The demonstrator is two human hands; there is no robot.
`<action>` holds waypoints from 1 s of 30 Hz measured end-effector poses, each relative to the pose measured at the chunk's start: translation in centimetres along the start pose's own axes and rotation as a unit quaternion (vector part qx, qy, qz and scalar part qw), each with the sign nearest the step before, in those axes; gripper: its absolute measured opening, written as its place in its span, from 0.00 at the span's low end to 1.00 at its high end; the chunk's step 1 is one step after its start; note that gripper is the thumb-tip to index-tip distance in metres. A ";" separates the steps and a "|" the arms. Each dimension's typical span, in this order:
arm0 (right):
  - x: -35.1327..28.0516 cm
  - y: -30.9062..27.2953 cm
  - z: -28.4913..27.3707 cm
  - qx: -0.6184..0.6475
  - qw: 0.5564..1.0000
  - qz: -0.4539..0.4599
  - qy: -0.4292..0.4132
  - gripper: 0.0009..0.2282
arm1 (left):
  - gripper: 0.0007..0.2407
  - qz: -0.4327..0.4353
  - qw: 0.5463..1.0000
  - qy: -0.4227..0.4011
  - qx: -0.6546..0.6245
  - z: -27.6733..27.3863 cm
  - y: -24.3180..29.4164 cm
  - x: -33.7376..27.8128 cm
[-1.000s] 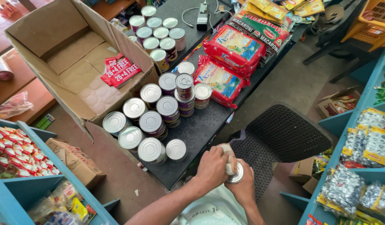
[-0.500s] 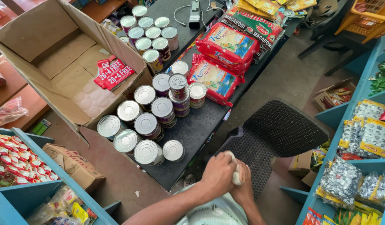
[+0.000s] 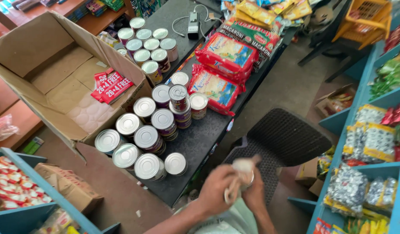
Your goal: Wiping down canned goods with a cloth and organizing them onto store shelves.
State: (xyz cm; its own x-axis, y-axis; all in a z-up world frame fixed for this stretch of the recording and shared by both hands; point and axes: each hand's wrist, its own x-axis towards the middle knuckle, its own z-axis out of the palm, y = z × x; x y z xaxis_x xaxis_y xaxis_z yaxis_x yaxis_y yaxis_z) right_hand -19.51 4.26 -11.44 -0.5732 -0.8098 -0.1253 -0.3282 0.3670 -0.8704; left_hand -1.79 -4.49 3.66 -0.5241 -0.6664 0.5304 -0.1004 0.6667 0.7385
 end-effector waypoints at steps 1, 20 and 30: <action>0.1 0.2 -0.1 0.001 1.000 -0.017 -0.007 0.44 | 0.12 0.018 0.999 -0.037 -0.013 0.8 -0.2 -1.2; -1.1 -2.3 2.0 -0.037 0.998 -0.051 0.002 0.33 | 0.11 -0.134 0.989 -0.055 0.003 0.9 -2.2 -4.1; -2.3 -1.4 2.5 0.005 0.998 -0.022 -0.060 0.41 | 0.14 -0.060 0.993 -0.067 0.076 1.8 -4.5 -2.2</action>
State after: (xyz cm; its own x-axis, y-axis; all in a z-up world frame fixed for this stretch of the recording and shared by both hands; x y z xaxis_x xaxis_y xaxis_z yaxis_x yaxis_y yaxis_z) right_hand -15.80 4.46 -11.14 -0.4644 -0.8739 -0.1433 -0.3433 0.3268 -0.8806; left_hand -1.70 -5.48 -1.60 -0.6075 -0.7001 0.3751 -0.2902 0.6352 0.7157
